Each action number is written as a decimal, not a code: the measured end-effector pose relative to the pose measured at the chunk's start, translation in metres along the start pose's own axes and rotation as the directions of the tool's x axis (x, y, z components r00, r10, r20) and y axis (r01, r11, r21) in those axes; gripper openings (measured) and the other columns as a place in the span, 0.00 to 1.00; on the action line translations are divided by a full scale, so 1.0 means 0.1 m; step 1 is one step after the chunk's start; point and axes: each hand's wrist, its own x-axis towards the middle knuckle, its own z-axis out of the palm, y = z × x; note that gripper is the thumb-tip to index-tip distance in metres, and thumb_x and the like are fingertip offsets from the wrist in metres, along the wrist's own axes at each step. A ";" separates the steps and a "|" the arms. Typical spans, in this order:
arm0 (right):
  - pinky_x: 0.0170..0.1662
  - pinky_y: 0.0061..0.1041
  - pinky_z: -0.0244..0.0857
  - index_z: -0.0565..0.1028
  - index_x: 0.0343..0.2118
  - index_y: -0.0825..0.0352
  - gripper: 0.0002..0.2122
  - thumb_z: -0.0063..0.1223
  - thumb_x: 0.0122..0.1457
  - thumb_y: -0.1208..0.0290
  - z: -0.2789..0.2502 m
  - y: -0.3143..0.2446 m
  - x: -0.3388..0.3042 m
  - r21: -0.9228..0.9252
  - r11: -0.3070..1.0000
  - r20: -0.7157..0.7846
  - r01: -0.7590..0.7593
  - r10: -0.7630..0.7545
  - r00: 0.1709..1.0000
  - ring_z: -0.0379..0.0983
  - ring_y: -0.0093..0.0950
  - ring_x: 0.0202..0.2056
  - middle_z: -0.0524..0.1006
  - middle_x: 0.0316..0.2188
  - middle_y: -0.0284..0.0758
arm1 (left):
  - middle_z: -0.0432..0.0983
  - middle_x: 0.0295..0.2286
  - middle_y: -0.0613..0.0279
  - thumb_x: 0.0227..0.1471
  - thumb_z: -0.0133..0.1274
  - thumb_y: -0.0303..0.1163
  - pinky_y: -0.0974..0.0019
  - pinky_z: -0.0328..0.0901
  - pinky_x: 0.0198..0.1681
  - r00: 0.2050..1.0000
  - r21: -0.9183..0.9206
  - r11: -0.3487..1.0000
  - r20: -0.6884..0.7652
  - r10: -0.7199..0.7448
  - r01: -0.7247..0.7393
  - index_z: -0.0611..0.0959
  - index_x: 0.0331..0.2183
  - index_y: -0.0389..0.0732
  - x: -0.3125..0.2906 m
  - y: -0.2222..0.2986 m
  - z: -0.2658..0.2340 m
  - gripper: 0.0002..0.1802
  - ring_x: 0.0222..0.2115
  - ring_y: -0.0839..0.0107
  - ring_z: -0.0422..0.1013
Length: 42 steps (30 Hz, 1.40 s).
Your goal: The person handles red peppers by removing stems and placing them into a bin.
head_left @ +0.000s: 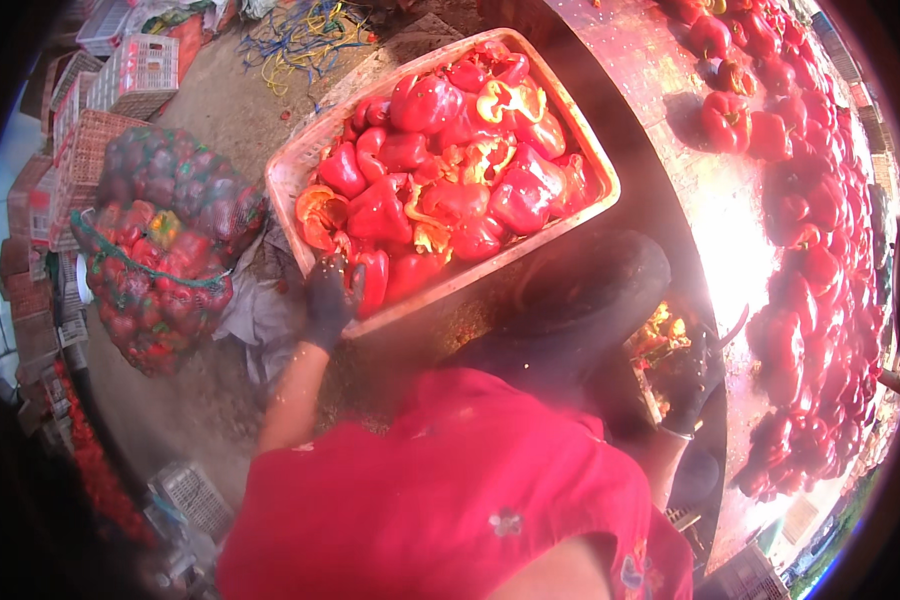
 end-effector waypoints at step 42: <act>0.23 0.14 0.60 0.72 0.37 0.73 0.12 0.50 0.55 0.68 -0.14 0.43 0.04 -0.061 0.987 -0.110 0.151 -0.157 0.981 0.67 0.16 0.22 0.73 0.23 0.31 | 0.73 0.26 0.45 0.48 0.49 0.42 0.53 0.65 0.32 0.955 -0.067 0.954 -0.038 -0.295 0.292 0.73 0.32 0.36 0.26 0.14 0.17 0.17 0.28 0.50 0.70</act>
